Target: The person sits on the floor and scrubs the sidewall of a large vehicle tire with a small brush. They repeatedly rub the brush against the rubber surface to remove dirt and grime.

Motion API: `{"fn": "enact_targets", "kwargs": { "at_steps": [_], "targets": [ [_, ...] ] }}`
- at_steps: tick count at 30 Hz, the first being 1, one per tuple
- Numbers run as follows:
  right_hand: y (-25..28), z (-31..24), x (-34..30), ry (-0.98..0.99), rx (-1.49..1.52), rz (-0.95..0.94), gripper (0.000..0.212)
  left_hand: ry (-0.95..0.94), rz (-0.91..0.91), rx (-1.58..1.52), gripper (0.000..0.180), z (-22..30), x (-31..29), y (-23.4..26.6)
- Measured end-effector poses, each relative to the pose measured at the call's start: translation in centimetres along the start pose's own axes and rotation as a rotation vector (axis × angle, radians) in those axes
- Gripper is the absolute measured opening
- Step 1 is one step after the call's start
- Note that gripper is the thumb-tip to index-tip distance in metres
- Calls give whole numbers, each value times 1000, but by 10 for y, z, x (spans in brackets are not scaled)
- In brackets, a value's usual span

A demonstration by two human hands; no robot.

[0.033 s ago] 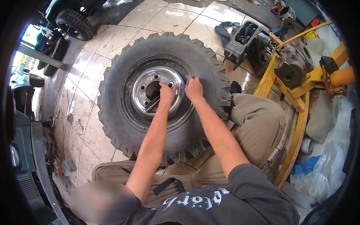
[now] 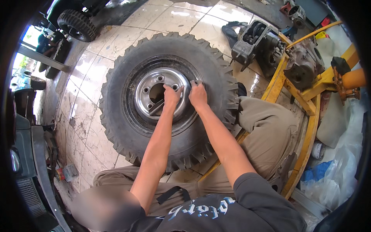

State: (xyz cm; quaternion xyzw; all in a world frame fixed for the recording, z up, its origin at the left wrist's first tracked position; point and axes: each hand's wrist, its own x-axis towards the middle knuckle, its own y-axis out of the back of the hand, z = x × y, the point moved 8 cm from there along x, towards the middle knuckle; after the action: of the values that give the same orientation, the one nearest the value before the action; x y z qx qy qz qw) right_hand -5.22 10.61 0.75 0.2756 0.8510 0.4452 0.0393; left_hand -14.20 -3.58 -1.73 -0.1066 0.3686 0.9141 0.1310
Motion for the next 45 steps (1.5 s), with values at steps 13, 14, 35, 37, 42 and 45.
{"fn": "enact_targets", "kwargs": {
  "at_steps": [13, 14, 35, 37, 42, 45],
  "targets": [
    [-34, -6, 5, 111, 137, -53, 56, -273, 283, 137, 51, -3, -28, -14],
    [-36, -5, 16, 218, 111, 22, 56, -285, 294, 144, 50, -2, -30, -16],
    [-56, 10, 48, 233, -36, -243, 54, -249, 258, 147, 38, 3, -26, -15],
    [-56, 8, 32, 230, -51, -278, 55, -213, 258, 164, 39, -15, -30, -13],
    [-55, 4, 33, 242, -135, -365, 58, -204, 249, 139, 43, -11, -27, -13],
    [-63, 6, 51, 275, -79, -292, 58, -199, 264, 160, 43, -12, -24, -18]
  ]
}}
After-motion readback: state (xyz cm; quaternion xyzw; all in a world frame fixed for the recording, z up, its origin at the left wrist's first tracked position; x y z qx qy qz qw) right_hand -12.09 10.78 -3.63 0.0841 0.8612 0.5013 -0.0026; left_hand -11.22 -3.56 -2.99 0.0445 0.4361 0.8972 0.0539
